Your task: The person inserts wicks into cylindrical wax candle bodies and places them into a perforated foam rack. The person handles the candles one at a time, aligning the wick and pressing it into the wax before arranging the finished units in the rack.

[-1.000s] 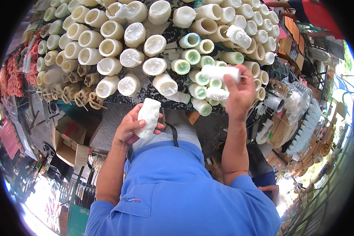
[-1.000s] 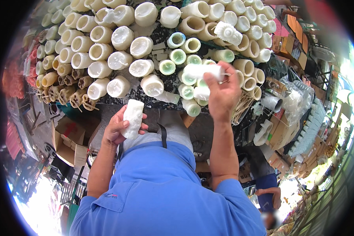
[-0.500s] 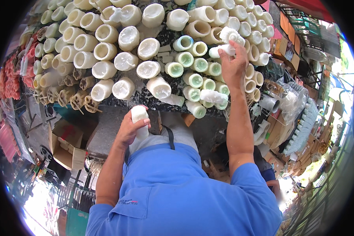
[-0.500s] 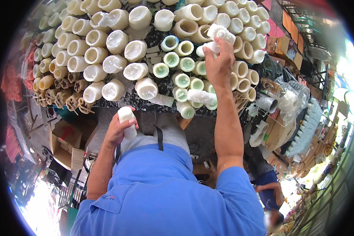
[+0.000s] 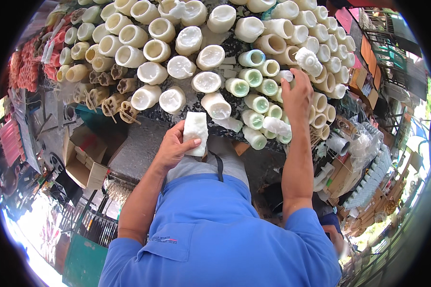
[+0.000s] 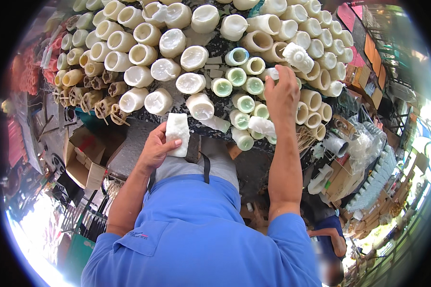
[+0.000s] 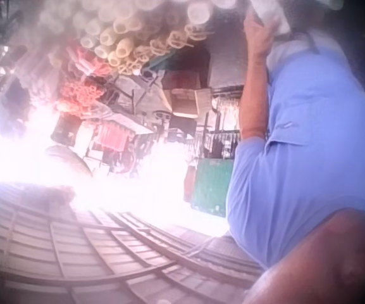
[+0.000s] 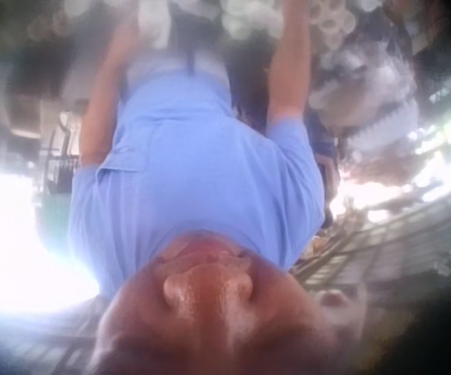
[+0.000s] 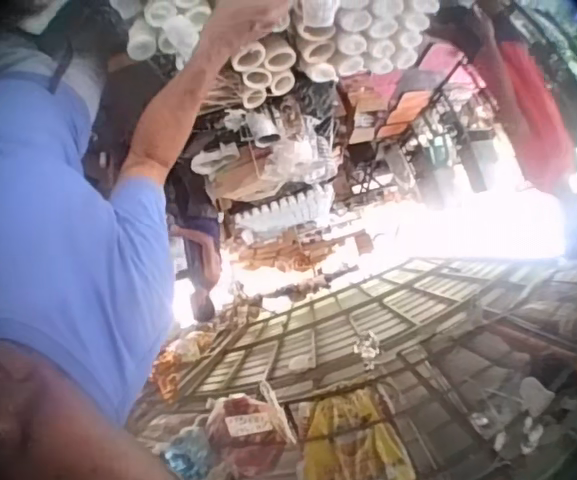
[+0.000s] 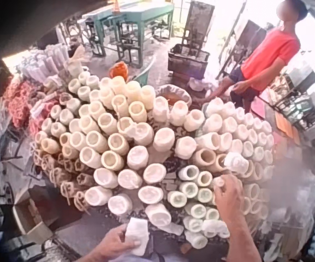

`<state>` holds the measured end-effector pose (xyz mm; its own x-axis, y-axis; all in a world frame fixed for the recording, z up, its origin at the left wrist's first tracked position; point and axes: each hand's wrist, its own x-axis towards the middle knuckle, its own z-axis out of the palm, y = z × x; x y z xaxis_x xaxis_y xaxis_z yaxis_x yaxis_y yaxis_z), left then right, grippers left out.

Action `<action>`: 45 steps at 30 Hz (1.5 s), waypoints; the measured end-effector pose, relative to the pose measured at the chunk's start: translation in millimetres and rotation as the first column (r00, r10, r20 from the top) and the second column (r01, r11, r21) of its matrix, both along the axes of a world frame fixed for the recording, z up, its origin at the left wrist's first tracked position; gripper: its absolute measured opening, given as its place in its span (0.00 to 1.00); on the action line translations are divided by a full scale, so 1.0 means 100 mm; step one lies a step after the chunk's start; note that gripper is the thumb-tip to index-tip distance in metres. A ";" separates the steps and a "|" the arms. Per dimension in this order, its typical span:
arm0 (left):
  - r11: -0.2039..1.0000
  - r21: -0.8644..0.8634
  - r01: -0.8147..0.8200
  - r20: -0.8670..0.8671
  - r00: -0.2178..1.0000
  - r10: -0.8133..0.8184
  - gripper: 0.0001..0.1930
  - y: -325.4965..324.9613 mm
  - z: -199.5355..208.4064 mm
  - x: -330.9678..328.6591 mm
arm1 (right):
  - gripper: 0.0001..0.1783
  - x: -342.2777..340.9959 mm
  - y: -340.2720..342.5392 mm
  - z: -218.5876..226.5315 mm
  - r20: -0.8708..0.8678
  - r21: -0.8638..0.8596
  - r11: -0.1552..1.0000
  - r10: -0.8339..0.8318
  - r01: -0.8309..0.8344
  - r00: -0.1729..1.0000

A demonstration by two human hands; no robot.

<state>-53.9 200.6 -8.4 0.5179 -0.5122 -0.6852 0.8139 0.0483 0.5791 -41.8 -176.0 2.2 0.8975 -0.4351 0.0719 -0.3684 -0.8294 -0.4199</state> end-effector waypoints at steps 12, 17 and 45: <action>0.992 -0.098 -0.076 0.125 0.988 0.088 0.25 -0.14 0.17 0.48 | 0.24 -0.07 0.89 0.68 0.005 0.745 0.620 0.365 -0.247 0.931; 0.867 -0.368 -0.336 -0.046 0.938 0.344 0.44 -0.75 0.18 0.62 | 0.20 -0.05 0.88 0.53 0.513 0.845 0.502 -0.666 -0.183 0.541; 0.859 -0.271 -0.434 0.007 0.892 0.452 0.48 -2.13 0.23 1.06 | 0.19 -0.43 0.41 0.57 0.331 0.924 0.382 -0.788 -0.010 0.520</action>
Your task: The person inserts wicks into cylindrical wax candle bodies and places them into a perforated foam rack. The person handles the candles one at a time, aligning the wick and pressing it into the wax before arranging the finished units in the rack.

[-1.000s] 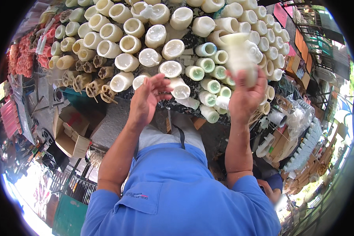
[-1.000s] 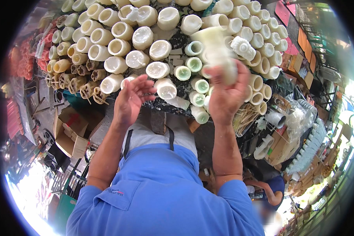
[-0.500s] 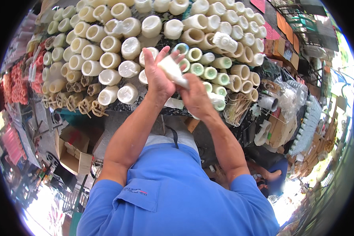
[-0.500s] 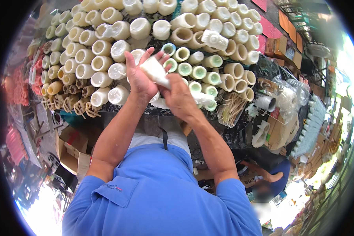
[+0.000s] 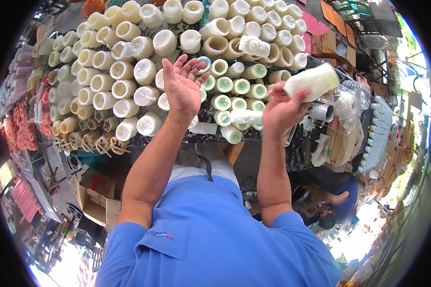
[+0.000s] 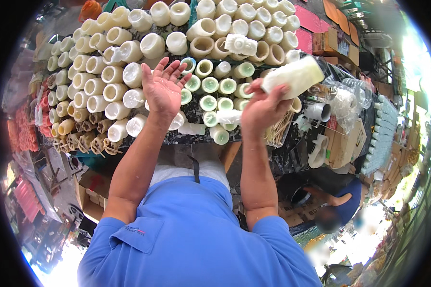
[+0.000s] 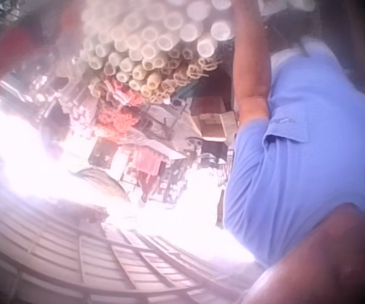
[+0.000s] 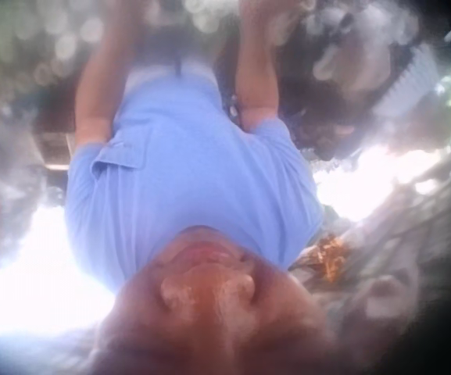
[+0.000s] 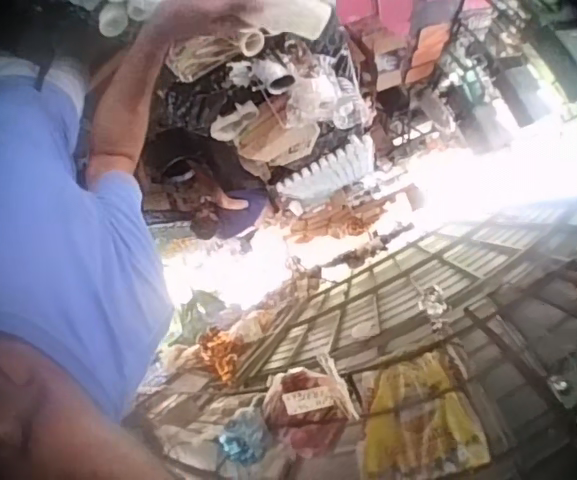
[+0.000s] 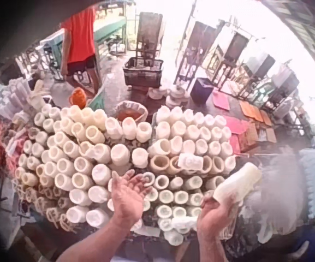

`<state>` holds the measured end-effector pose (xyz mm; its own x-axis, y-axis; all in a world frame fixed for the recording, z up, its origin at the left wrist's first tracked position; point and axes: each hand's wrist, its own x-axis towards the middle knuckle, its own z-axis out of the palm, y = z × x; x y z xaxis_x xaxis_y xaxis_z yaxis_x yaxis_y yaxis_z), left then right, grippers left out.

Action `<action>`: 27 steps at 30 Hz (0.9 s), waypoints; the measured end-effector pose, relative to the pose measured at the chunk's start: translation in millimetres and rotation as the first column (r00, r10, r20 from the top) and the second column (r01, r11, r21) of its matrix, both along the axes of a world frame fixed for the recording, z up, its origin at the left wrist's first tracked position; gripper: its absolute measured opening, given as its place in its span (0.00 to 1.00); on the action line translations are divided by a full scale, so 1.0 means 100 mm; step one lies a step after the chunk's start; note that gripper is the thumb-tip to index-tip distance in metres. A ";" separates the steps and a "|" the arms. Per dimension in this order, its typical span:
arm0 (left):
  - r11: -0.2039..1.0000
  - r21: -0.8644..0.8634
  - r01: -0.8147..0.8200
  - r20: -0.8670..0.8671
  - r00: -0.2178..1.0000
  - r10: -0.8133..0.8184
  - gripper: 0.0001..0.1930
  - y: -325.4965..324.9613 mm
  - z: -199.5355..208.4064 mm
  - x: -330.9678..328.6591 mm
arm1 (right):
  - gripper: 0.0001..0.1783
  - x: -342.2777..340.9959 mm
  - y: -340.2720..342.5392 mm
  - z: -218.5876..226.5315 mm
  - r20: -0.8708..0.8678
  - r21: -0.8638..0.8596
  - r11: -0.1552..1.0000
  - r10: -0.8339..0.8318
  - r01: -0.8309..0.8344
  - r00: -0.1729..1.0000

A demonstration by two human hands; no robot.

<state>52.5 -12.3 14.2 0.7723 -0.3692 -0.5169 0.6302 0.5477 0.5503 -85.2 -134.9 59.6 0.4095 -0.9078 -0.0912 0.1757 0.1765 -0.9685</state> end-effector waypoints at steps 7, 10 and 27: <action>0.968 -0.214 0.133 -0.007 0.990 -0.138 0.52 -0.12 0.04 0.06 | 0.25 -0.19 -0.28 0.23 0.422 0.377 0.822 0.258 -0.427 0.869; 0.967 -0.217 0.137 -0.071 0.985 -0.155 0.50 -0.07 0.00 0.02 | 0.26 -0.19 -0.43 0.14 0.940 0.273 0.500 0.042 -0.822 0.338; 0.962 -0.214 0.172 -0.119 0.973 -0.200 0.38 -0.11 -0.12 -0.09 | 0.13 -0.59 -0.86 0.41 0.459 0.208 0.854 0.345 -0.477 0.819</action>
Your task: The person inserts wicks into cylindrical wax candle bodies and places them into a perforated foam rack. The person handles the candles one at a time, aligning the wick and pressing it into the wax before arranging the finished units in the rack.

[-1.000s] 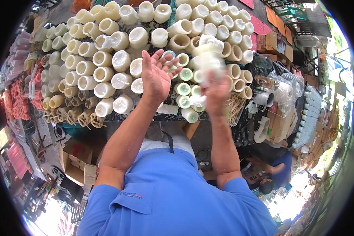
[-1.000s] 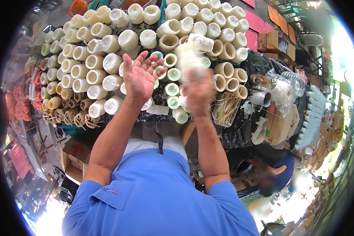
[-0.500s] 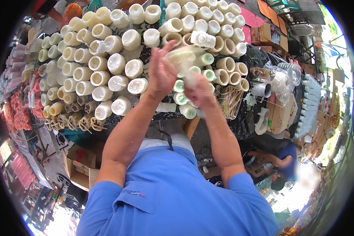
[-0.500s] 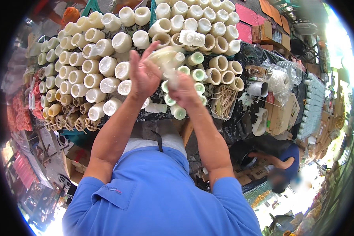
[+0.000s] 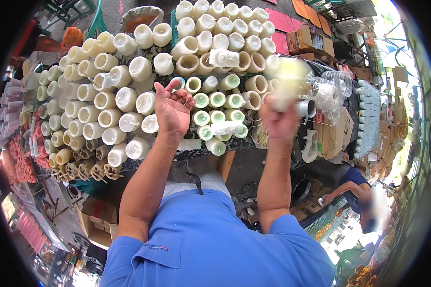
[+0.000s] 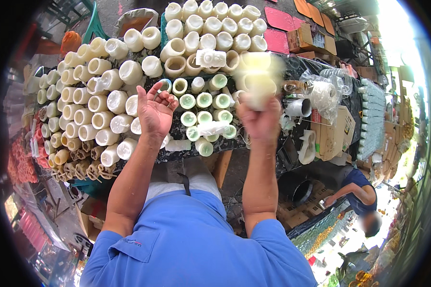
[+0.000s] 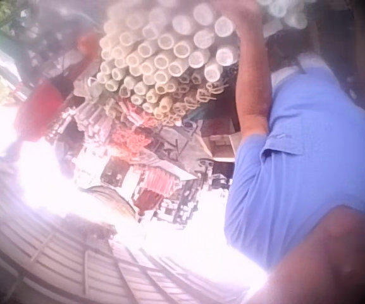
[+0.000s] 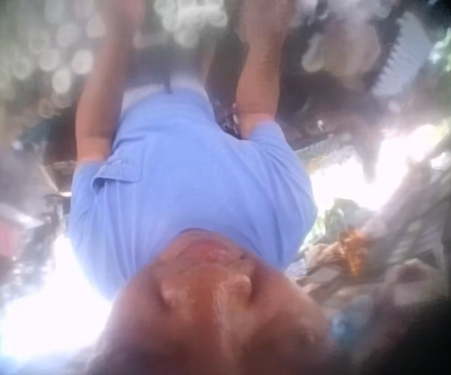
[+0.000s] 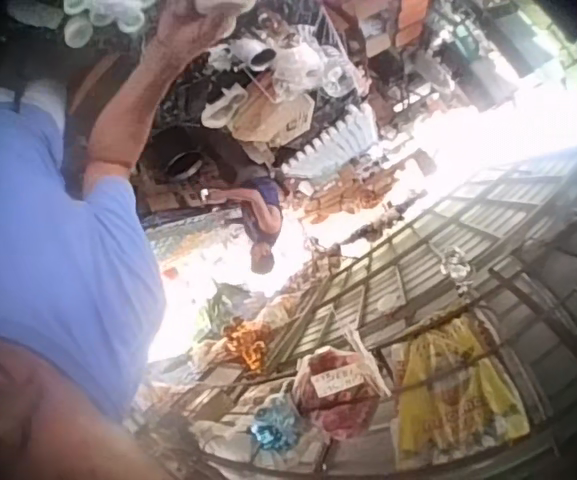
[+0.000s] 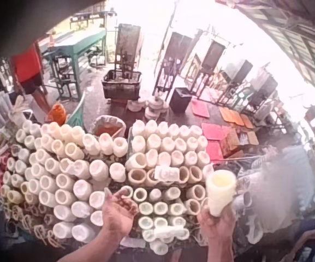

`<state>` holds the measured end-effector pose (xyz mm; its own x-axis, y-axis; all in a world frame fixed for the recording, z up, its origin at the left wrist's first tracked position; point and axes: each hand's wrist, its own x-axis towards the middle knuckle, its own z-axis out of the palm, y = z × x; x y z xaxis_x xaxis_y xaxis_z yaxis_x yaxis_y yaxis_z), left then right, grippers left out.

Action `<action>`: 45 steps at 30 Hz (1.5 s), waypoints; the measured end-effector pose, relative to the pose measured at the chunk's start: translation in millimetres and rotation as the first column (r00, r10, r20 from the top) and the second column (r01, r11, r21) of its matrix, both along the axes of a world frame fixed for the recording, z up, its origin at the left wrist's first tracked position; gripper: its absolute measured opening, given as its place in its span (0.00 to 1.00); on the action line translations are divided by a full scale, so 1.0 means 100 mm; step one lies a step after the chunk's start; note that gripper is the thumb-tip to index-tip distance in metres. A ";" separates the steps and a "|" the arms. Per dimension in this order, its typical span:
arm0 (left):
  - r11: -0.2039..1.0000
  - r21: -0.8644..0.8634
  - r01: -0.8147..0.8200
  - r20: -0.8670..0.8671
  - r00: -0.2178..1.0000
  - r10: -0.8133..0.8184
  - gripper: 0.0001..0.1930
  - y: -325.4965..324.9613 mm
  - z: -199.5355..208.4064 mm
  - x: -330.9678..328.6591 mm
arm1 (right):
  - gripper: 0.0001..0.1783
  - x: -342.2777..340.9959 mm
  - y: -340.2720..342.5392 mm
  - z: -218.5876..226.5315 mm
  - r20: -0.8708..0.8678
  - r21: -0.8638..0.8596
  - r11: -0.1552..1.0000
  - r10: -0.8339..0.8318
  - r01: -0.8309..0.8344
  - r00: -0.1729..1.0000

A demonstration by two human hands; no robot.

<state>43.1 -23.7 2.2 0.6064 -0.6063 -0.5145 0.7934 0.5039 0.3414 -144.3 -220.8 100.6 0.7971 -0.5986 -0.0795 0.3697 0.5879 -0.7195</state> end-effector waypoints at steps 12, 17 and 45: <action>1.000 0.003 0.006 0.038 0.999 -0.006 0.50 -0.70 0.22 -0.18 | 0.12 0.09 -0.36 -0.07 0.203 0.199 0.980 -0.058 0.017 0.977; 0.983 0.095 0.160 0.131 0.976 -0.171 0.43 -1.01 0.36 -0.34 | 0.21 0.30 0.17 -0.59 -0.705 -0.066 0.916 0.238 -0.396 0.668; 0.734 0.623 -0.271 0.782 0.196 -0.591 0.29 0.29 0.78 0.37 | 0.21 1.05 -0.14 -0.75 -0.719 -0.550 0.052 -0.538 -0.834 0.440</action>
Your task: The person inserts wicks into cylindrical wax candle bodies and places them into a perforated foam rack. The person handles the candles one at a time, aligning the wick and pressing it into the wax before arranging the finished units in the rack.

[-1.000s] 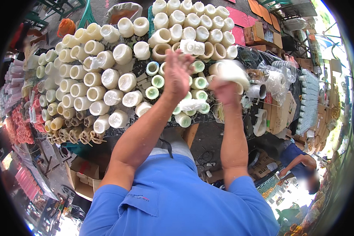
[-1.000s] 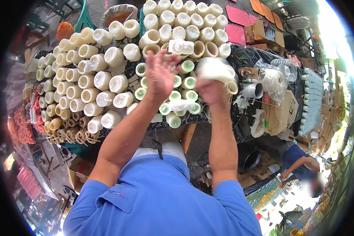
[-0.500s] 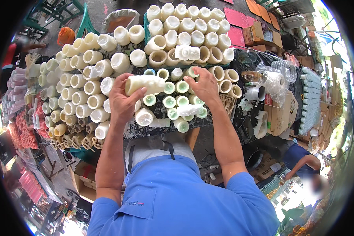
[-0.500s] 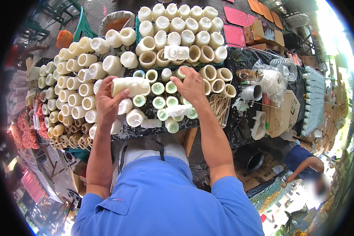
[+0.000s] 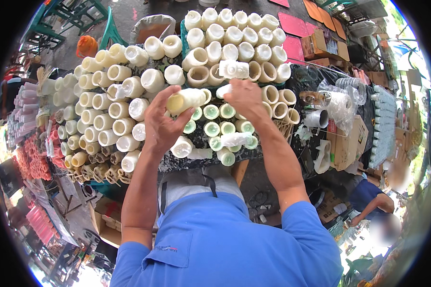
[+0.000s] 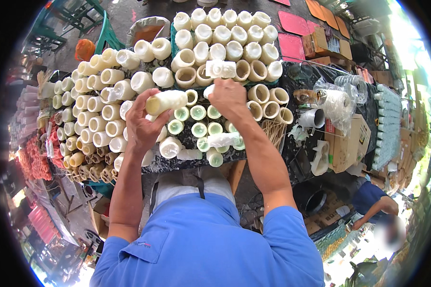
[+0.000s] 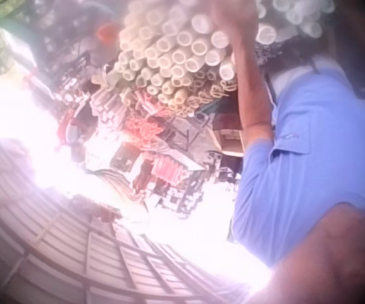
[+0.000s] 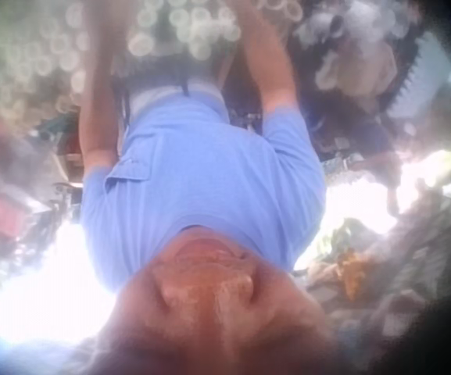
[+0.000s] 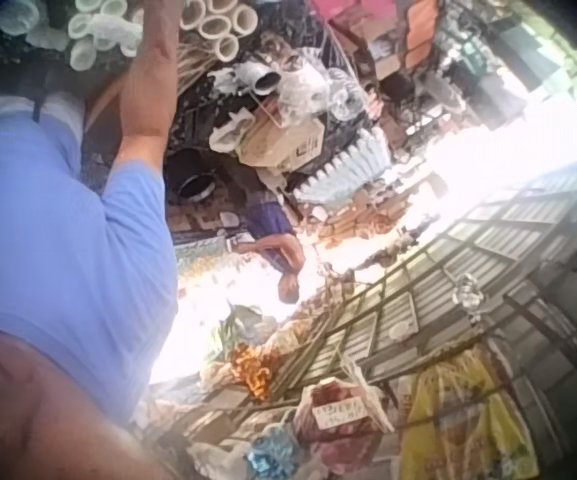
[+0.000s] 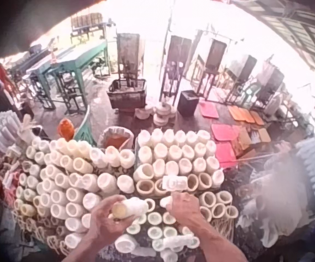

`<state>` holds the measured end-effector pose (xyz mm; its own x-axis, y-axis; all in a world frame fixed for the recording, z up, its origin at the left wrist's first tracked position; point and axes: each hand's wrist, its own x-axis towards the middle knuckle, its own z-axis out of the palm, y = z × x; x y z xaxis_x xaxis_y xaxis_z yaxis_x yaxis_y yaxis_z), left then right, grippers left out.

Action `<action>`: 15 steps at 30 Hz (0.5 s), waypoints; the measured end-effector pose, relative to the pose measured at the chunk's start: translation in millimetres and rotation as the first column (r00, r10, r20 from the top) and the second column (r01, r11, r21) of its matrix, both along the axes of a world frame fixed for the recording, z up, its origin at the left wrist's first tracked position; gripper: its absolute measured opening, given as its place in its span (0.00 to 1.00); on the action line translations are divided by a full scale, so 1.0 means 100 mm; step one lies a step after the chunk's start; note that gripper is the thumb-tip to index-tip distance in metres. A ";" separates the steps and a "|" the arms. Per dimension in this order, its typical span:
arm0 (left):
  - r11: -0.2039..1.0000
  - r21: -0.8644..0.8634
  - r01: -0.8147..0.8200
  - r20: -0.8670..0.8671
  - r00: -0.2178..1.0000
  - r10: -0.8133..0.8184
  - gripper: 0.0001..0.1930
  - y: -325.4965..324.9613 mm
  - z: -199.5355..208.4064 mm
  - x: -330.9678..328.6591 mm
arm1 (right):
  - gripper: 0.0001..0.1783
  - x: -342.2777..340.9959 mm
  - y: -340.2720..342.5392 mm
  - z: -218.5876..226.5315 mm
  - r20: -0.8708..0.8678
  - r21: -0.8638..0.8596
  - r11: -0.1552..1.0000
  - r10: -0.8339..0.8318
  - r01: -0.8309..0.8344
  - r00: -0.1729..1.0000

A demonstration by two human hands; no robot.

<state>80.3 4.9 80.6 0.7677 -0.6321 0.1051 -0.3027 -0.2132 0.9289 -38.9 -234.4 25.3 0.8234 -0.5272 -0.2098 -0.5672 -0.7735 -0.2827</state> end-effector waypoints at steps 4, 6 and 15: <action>0.987 -0.019 0.159 0.141 0.978 -0.154 0.27 -0.42 -0.20 0.00 | 0.25 -0.65 -0.23 0.88 0.327 0.307 0.933 -0.289 0.188 0.900; 0.969 0.084 0.231 0.190 0.951 -0.243 0.26 -0.69 -0.37 -0.04 | 0.26 -0.96 -0.28 1.13 0.349 0.595 0.747 -0.572 0.296 0.742; 0.805 0.489 0.336 0.454 0.690 -0.564 0.28 -1.12 -1.13 -0.01 | 0.31 -2.44 -0.21 0.99 0.389 0.906 0.316 -0.886 -0.283 0.254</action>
<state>79.1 -107.4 -32.8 0.2494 -0.9612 0.1183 -0.8763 -0.1720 0.4500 -282.7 -255.3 124.7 0.5524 -0.8246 -0.1217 0.3359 0.3539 -0.8729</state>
